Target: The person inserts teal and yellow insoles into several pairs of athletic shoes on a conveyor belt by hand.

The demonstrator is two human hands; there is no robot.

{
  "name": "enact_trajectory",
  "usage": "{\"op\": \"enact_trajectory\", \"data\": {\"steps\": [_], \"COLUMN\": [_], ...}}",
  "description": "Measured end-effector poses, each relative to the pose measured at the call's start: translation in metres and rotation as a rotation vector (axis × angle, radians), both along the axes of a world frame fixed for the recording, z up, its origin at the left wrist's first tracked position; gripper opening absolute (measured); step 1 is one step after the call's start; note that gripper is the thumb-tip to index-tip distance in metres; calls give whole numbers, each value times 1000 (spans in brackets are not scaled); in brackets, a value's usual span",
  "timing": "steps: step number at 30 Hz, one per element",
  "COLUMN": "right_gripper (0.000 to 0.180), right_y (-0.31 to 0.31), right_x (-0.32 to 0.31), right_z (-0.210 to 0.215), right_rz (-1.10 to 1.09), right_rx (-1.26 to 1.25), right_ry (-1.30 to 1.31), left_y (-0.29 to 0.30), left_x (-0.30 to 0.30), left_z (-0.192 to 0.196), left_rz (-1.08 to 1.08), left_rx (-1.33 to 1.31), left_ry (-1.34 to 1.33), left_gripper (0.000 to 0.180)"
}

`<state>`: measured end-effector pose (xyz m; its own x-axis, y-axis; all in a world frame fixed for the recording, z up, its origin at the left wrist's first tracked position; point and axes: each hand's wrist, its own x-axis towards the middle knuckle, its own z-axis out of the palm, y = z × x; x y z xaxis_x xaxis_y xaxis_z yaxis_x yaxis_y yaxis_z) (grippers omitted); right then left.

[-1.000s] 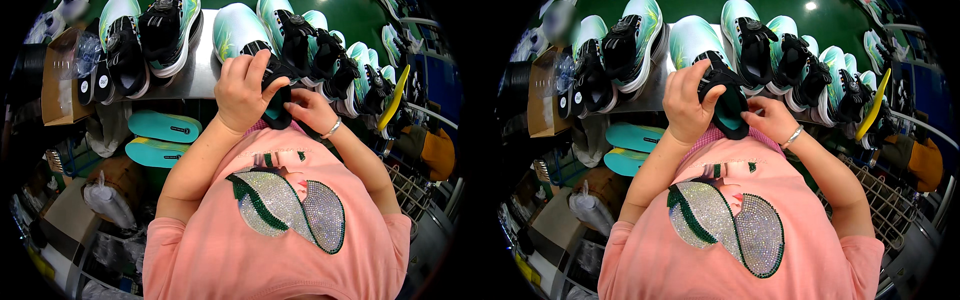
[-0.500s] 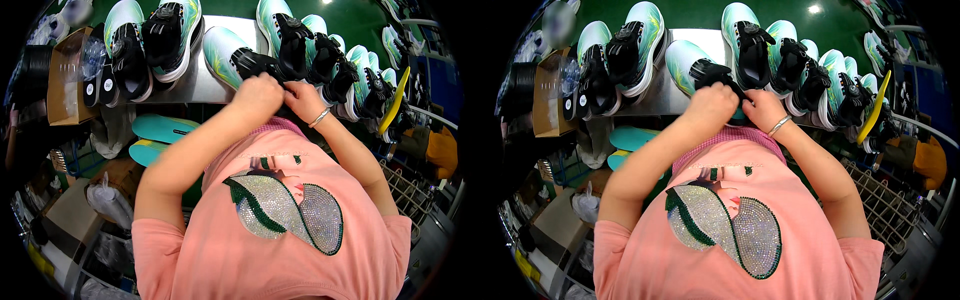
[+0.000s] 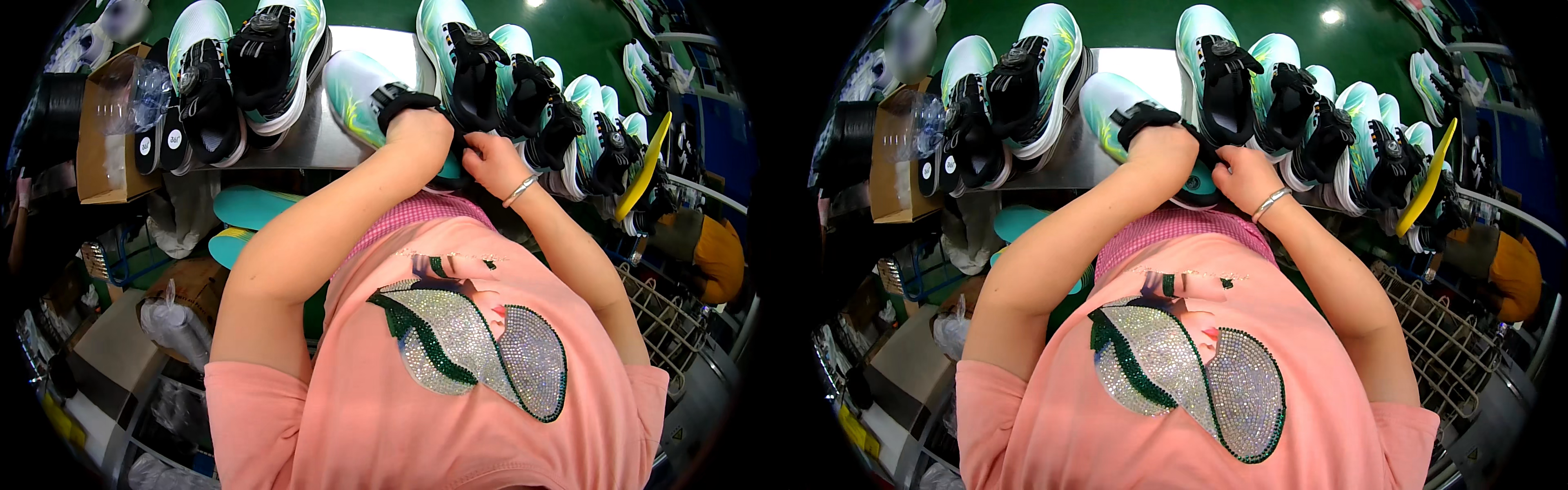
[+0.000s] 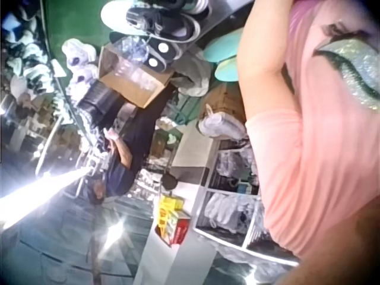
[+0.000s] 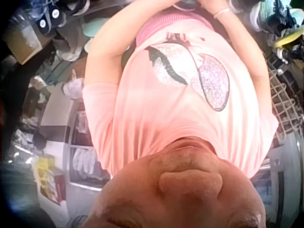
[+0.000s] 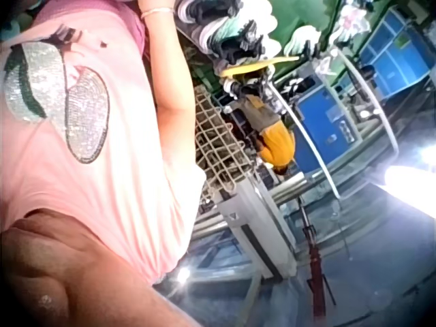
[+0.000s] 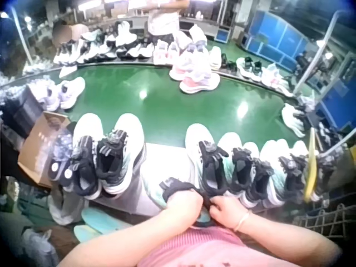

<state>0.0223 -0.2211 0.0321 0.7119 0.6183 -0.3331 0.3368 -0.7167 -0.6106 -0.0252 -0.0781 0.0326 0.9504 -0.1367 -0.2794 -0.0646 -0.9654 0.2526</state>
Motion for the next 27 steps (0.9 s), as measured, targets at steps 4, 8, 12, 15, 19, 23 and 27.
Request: {"op": "enact_trajectory", "data": {"steps": [4, 8, 12, 15, 19, 23, 27], "right_gripper": [23, 22, 20, 21, 22, 25, 29], "right_y": [5, 22, 38, 52, 49, 45, 41], "right_x": [9, 11, 12, 12, 7, 1, 4], "right_z": [5, 15, 5, 7, 7, 3, 0], "right_rz": [78, 198, 233, 200, 194, 193, 214], "right_rx": [-170, -430, -673, -834, -813, -755, -705], "right_ry": [82, 83, 13, 38, -21, -96, -25], "left_y": [3, -1, -3, -3, -1, -6, -4], "left_x": [1, -2, -2, -6, -5, -3, -7], "left_z": [4, 0, -1, -4, -5, -5, -7], "left_rz": [7, 49, 68, 81, 94, 146, 156], "left_rx": [-52, -58, -62, -72, -106, -128, -121], "left_ry": [1, 15, -9, -40, -16, 16, -16], "left_gripper": [12, 12, 12, 12, 12, 12, 12]}}
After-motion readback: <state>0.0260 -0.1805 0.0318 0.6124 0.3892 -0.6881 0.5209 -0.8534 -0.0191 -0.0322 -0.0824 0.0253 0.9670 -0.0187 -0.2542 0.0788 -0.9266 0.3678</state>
